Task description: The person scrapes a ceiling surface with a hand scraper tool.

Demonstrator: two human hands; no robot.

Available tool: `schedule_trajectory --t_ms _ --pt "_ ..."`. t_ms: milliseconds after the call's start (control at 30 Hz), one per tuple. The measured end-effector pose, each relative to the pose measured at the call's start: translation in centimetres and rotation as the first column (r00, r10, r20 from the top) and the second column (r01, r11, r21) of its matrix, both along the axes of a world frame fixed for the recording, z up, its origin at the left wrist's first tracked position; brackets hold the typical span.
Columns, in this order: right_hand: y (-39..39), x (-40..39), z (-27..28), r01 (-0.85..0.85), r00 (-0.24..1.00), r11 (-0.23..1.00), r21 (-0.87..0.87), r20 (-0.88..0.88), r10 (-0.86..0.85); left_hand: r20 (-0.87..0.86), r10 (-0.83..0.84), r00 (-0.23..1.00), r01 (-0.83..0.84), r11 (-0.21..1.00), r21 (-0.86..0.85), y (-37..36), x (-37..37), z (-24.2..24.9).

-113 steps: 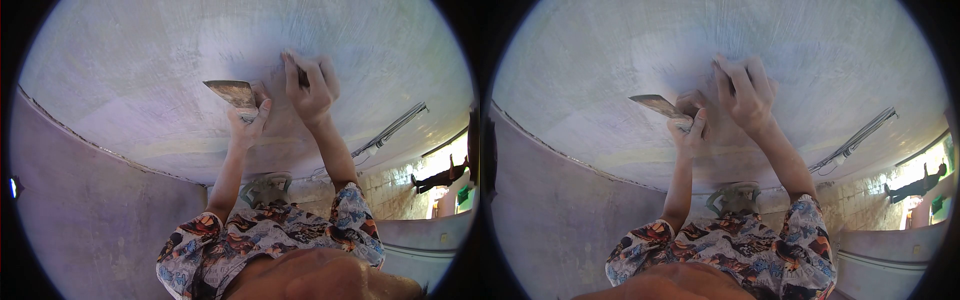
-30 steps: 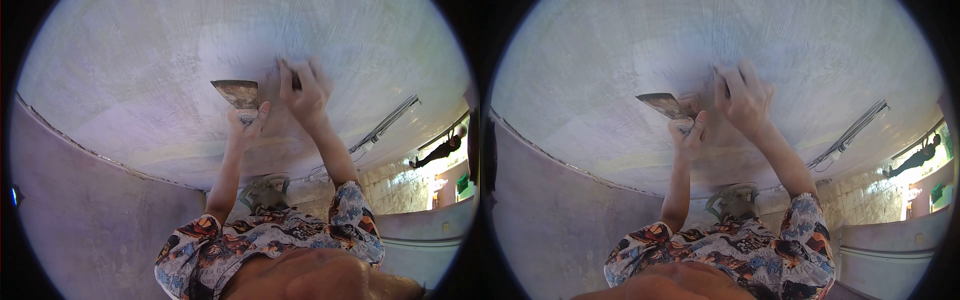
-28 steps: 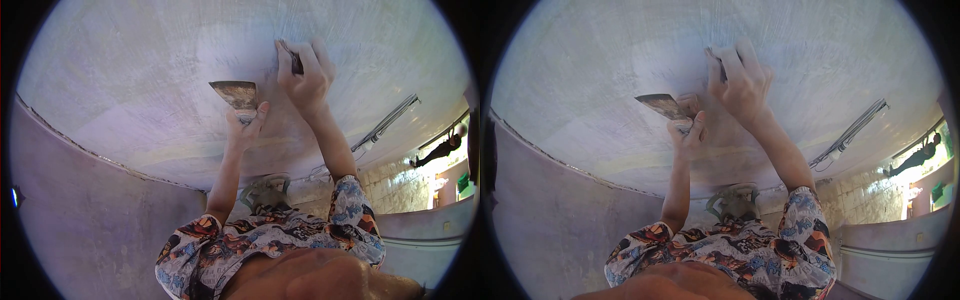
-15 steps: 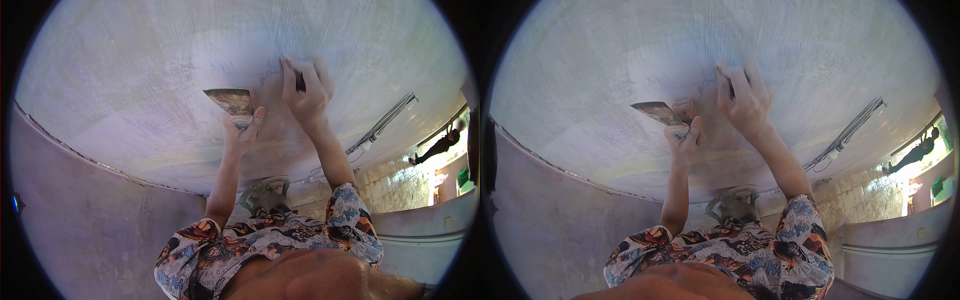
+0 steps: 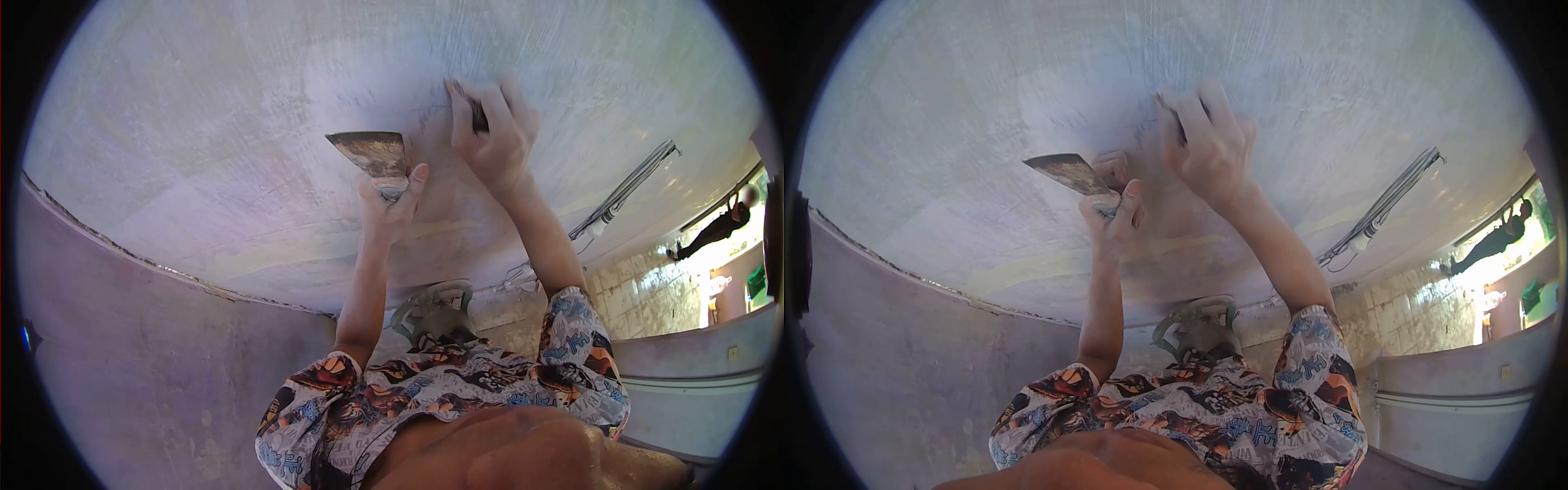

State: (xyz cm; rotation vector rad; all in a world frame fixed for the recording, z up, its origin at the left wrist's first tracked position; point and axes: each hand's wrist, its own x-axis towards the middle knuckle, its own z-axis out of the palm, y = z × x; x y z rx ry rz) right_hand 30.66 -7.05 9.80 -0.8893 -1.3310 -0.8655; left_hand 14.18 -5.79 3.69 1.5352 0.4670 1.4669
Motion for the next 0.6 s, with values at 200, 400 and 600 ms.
schedule_trajectory --t_ms 200,400,600 --pt "-1.0 -0.7 -2.8 -0.037 0.995 0.996 -0.087 -0.093 0.029 -0.032 -0.002 0.999 0.004 0.999 0.041 0.9 -0.6 0.3" --pt "-5.3 0.5 -10.2 -0.263 0.958 0.784 -0.562 -0.249 0.143 -0.074 0.065 0.995 -0.064 0.998 0.016 0.1 -2.0 0.1" --pt "-8.0 -2.9 -15.0 -0.912 0.328 0.376 -0.162 -0.839 0.434 0.325 -0.011 0.946 -0.02 0.996 0.091 -2.5 -3.2 -6.4"
